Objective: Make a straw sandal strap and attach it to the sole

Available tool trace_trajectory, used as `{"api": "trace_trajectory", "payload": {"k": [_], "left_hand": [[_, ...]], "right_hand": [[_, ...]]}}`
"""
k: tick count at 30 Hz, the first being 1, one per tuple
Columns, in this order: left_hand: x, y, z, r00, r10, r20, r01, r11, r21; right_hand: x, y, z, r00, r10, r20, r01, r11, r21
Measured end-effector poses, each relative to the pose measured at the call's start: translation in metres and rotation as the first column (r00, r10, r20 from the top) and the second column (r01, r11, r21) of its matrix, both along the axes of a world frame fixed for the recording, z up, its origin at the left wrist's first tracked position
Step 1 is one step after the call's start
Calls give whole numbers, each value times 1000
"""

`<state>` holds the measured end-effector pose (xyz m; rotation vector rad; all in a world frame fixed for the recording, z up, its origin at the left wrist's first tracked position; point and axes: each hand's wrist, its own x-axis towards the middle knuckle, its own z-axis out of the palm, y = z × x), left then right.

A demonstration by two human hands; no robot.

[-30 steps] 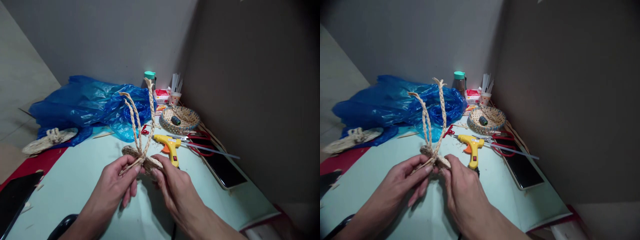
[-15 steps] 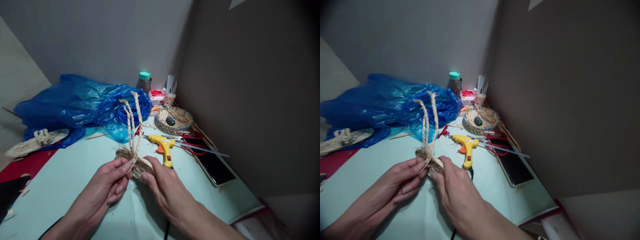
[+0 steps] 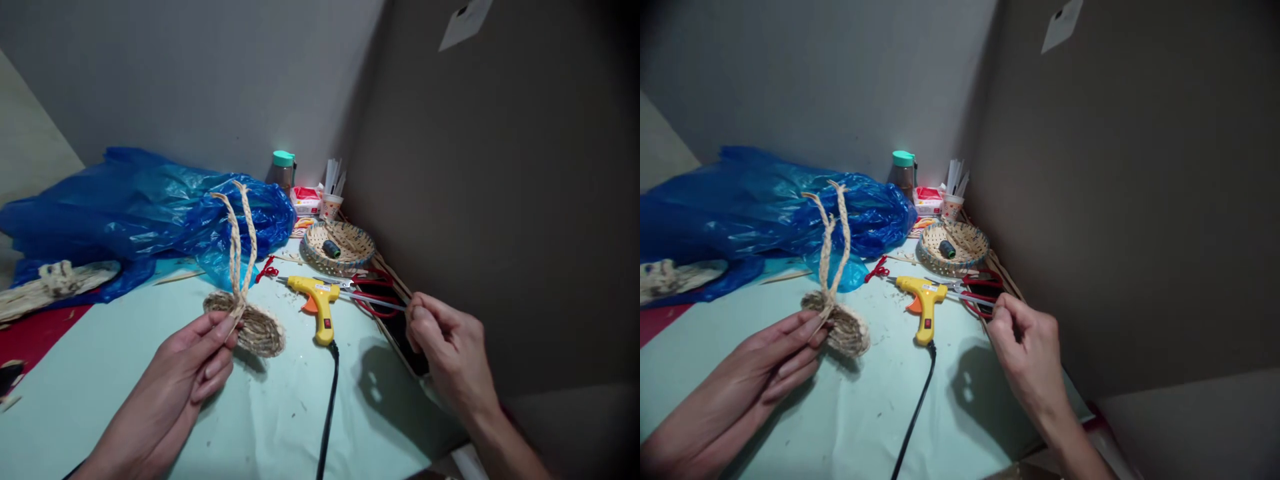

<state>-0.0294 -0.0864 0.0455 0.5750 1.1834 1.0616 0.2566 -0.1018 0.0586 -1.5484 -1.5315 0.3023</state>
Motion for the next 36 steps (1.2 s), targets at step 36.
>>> {"api": "trace_trajectory", "payload": {"k": [36], "left_hand": [[5,-2,5,998,61,-6,-59,991,121]], "right_hand": [[17,58,7,990,50,135,-56,998,42]]}}
